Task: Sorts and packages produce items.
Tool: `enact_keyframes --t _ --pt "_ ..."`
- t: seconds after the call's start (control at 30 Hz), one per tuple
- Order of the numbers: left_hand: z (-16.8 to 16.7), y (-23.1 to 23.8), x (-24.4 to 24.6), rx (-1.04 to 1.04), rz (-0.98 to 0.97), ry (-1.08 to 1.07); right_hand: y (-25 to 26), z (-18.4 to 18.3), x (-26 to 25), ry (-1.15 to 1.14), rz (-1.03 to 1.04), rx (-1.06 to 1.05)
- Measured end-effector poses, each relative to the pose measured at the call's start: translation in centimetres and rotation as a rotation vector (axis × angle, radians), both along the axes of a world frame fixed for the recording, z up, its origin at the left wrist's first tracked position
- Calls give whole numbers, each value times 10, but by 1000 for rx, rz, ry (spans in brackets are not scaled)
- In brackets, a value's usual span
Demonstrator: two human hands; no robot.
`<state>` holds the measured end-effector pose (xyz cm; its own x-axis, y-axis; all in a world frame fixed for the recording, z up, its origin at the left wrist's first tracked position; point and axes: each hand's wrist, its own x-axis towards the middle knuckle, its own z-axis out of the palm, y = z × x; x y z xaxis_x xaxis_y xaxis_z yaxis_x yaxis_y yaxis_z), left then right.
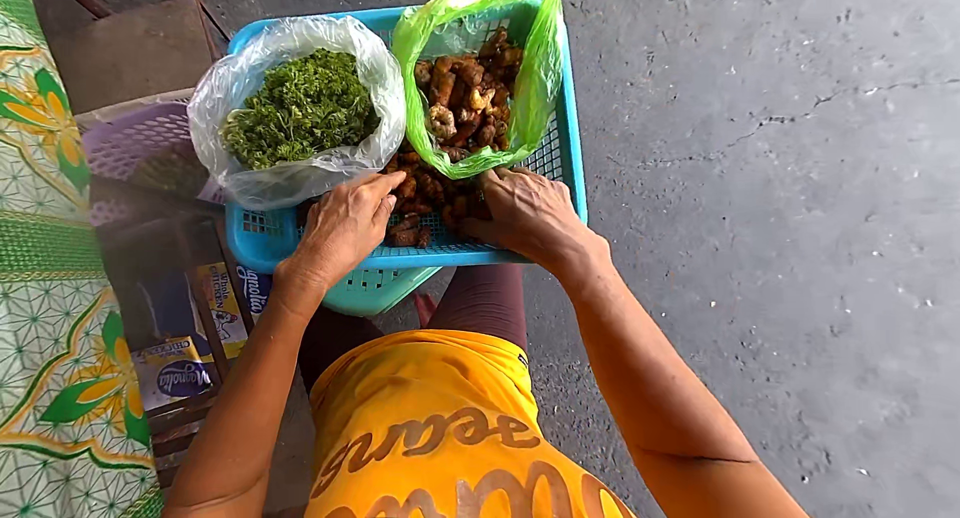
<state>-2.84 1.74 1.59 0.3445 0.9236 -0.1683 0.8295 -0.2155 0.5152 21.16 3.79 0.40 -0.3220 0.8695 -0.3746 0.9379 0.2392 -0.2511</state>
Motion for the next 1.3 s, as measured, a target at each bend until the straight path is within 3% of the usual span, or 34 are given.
enact_keyframes --t 0.2,0.3,0.4,0.63,0.83,1.0,1.3 --pt "-5 20 2 104 91 83 -9 4 -3 241 73 85" --pt "-13 23 14 11 25 194 4 7 -13 223 3 54" --pt "-23 16 21 60 -30 255 17 14 -24 166 -69 58" --pt "17 6 7 -120 -214 189 35 16 -18 196 -250 246" --pt "-11 27 32 93 -99 33 38 -11 -11 299 -191 491" --pt "-7 62 34 -99 83 277 38 -12 -2 416 -304 751" --pt "-23 68 62 -114 -25 439 36 -14 -10 500 -295 849"
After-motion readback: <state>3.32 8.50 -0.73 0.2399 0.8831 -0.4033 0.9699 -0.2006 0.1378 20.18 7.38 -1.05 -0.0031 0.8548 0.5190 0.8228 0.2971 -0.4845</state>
